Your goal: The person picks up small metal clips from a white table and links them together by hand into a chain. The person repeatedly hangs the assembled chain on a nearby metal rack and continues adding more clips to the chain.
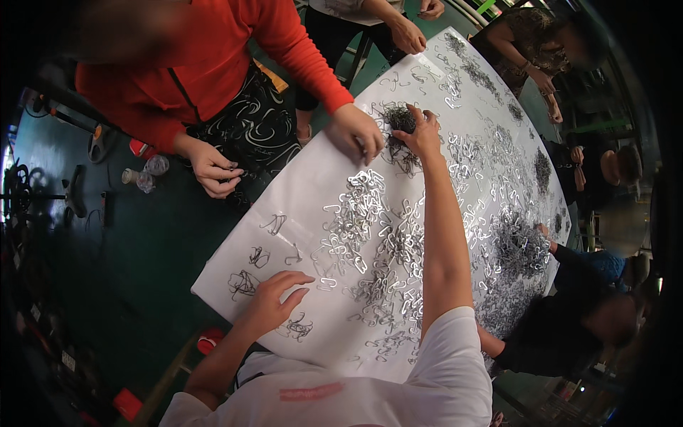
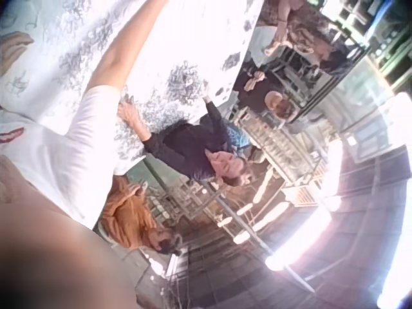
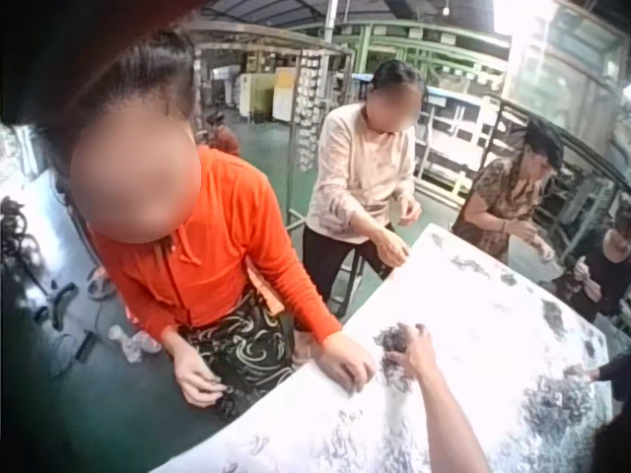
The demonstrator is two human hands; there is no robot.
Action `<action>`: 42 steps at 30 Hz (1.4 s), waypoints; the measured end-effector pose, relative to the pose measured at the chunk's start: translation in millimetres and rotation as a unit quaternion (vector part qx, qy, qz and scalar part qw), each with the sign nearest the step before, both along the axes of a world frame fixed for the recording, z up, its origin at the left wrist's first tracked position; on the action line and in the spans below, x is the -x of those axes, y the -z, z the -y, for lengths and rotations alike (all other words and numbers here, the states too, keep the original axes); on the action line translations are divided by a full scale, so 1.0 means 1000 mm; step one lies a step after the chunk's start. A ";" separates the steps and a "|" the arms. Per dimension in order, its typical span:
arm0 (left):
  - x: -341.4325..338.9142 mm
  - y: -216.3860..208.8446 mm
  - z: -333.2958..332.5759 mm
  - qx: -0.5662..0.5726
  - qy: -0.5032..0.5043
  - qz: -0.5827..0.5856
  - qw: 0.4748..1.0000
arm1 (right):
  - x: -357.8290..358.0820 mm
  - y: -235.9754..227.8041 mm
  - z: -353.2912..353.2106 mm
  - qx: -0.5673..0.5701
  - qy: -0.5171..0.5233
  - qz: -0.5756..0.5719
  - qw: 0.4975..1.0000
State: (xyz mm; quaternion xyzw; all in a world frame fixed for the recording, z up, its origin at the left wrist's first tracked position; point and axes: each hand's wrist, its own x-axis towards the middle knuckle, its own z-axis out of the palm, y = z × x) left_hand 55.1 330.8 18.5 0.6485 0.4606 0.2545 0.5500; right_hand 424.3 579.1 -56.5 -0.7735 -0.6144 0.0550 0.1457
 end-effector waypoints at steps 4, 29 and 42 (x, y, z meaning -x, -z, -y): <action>-0.006 0.006 -0.005 0.007 -0.003 -0.002 1.000 | -0.016 -0.004 -0.008 0.018 -0.010 -0.034 0.999; -0.033 0.029 -0.020 -0.010 0.022 0.019 1.000 | -0.025 -0.006 0.032 -0.181 0.045 -0.200 0.962; -0.048 0.041 -0.021 -0.007 0.029 0.033 0.999 | -0.041 -0.009 0.034 -0.251 0.074 -0.378 0.888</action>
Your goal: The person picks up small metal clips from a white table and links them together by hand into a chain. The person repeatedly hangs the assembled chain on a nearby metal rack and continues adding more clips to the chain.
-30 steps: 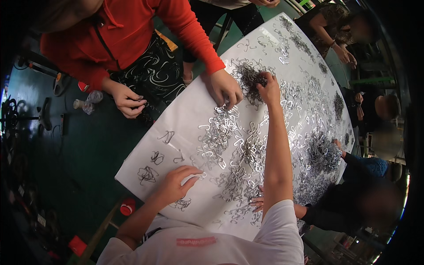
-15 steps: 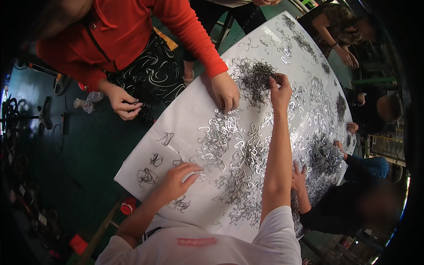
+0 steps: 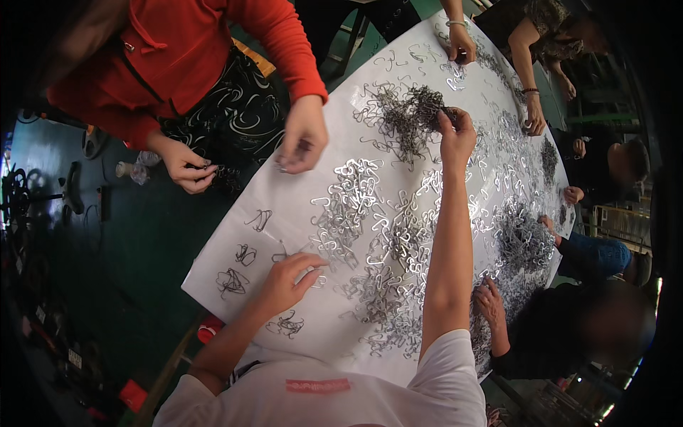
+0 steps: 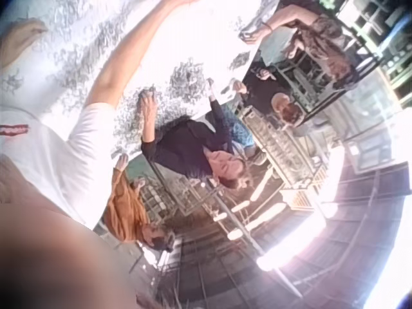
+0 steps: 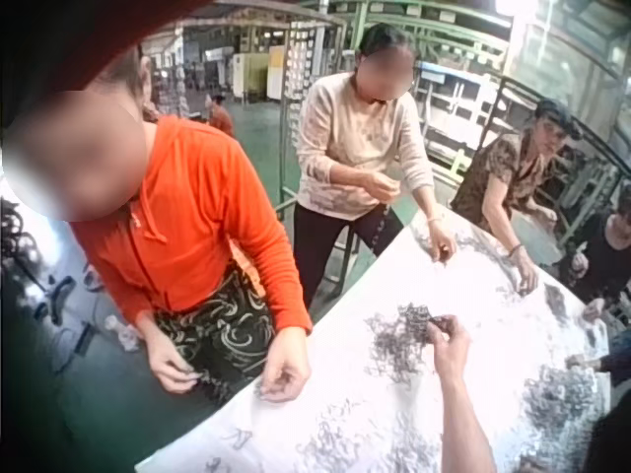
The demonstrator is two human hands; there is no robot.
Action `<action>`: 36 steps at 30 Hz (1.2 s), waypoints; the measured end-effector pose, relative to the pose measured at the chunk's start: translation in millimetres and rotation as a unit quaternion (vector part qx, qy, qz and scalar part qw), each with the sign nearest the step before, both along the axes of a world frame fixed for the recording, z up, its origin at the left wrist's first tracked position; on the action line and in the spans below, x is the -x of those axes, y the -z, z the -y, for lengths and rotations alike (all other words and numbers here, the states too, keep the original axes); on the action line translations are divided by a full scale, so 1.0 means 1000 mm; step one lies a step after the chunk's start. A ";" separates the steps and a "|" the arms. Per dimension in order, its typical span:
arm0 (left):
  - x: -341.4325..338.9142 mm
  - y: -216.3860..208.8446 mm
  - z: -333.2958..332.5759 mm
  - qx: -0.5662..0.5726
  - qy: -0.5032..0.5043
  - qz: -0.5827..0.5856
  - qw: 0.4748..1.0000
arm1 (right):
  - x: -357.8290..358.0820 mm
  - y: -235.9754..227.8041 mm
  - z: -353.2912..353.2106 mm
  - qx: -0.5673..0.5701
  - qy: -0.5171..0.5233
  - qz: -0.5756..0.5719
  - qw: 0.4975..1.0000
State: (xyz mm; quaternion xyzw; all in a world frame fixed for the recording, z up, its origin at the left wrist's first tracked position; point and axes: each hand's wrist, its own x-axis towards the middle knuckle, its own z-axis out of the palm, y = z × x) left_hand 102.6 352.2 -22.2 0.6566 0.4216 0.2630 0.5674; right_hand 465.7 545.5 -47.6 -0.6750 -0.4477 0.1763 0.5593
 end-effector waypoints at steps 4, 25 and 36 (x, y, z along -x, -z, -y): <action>-0.006 0.002 -0.004 0.046 0.007 0.018 0.999 | 0.004 -0.021 0.003 -0.064 -0.016 -0.072 0.995; -0.215 0.042 -0.253 0.498 -0.143 0.424 0.743 | 0.022 -0.048 0.005 -0.031 -0.030 -0.034 0.998; -0.187 0.031 -0.249 0.464 -0.026 0.343 0.816 | 0.032 -0.060 0.009 -0.056 -0.025 -0.058 0.996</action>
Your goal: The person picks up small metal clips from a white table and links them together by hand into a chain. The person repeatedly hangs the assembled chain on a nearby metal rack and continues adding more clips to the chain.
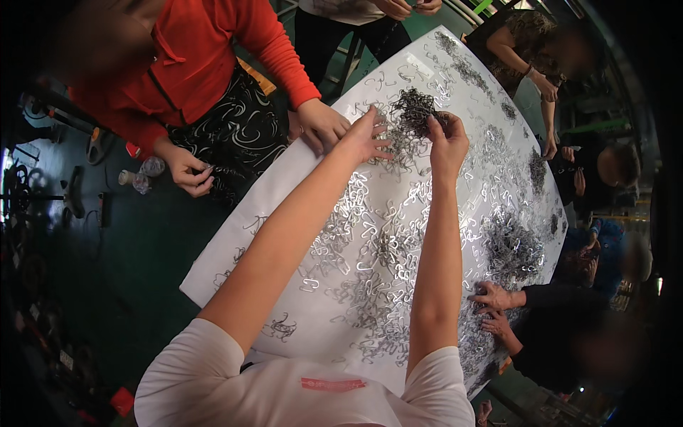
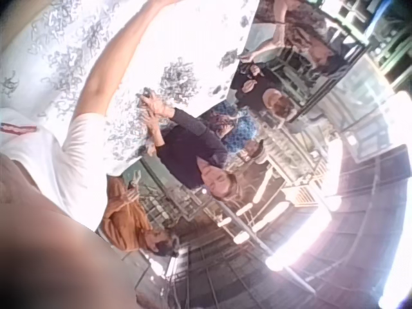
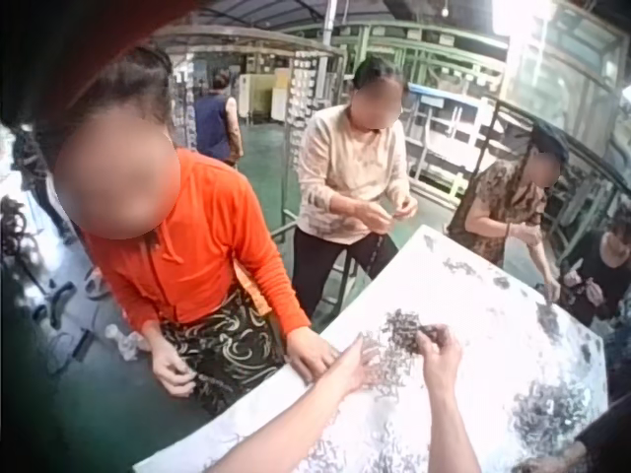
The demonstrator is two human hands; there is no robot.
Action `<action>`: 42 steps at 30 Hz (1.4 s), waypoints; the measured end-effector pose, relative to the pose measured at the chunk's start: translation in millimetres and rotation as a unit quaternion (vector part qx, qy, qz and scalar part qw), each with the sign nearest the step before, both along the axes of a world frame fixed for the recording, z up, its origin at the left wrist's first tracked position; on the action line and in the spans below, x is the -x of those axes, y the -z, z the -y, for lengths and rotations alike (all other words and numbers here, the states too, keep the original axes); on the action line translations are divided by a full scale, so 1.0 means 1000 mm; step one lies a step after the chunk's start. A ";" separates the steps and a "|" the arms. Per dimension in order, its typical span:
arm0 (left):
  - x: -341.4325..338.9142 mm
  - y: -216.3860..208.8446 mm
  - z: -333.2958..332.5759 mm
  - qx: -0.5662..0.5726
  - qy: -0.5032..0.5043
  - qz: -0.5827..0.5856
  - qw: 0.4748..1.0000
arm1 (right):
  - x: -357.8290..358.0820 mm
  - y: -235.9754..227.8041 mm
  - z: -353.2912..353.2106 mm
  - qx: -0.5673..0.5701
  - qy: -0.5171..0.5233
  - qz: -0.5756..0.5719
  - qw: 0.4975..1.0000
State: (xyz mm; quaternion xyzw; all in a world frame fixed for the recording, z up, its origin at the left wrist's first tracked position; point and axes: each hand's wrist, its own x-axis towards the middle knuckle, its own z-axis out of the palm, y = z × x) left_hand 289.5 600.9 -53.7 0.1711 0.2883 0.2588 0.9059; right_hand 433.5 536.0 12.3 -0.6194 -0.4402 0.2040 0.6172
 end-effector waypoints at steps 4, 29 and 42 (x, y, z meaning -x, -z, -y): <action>-0.004 -0.003 0.001 -0.027 -0.014 -0.033 0.999 | 0.004 -0.012 0.002 0.003 -0.004 -0.005 1.000; 0.101 -0.081 0.252 -0.212 0.103 -0.117 0.965 | 0.052 -0.142 0.352 -0.007 0.055 -0.008 0.998; 0.090 -0.023 0.465 -0.341 0.332 -0.183 0.860 | 0.103 0.001 0.643 0.175 0.213 -0.046 0.960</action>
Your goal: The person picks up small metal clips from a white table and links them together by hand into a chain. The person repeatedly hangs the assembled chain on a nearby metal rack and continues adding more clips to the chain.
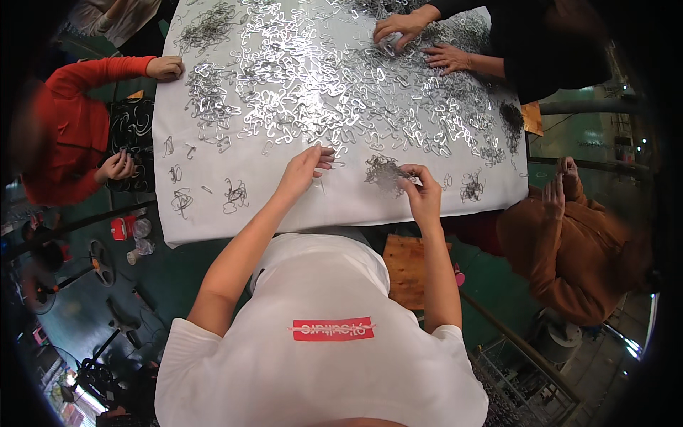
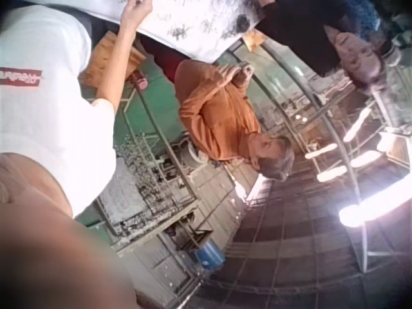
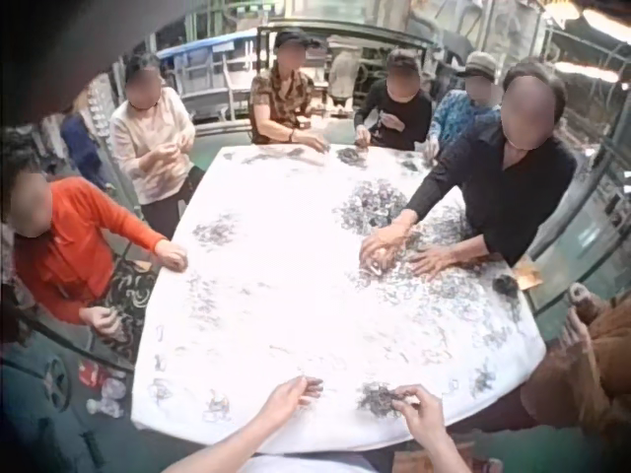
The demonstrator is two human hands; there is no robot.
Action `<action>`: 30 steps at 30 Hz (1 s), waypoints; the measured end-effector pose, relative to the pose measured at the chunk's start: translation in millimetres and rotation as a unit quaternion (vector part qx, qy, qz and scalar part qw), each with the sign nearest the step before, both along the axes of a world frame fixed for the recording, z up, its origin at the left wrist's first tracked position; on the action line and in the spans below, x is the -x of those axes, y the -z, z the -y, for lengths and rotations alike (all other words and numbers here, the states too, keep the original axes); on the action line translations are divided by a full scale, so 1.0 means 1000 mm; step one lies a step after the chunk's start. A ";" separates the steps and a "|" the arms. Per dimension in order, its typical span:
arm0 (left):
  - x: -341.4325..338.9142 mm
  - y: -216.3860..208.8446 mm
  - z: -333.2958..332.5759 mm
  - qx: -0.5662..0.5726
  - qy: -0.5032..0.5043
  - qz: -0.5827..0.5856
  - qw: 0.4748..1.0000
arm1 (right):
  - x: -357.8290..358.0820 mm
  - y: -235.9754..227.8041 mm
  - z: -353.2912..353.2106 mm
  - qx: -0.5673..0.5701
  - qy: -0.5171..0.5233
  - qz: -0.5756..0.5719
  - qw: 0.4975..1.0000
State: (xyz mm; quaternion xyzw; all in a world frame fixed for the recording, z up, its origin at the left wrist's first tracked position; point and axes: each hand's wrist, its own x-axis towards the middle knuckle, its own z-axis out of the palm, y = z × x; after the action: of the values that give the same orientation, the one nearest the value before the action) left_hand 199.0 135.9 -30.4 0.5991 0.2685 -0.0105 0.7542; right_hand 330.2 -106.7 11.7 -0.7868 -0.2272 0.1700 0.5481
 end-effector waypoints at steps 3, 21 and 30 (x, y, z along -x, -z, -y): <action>-0.001 0.007 0.018 -0.013 0.015 -0.001 1.000 | -0.007 0.042 0.013 0.033 -0.013 0.017 0.999; -0.022 0.022 0.050 -0.150 0.012 0.037 0.988 | -0.027 0.047 0.022 0.162 -0.126 0.151 0.967; -0.021 0.012 0.038 -0.255 0.000 0.032 0.966 | -0.052 0.019 0.028 0.249 -0.243 0.238 0.907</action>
State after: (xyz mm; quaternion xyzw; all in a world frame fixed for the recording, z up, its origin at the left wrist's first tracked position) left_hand 220.4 97.9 -42.0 0.7720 0.2381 0.0770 0.5843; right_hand 381.8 -135.2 -6.8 -0.8354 -0.4851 0.1569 0.2055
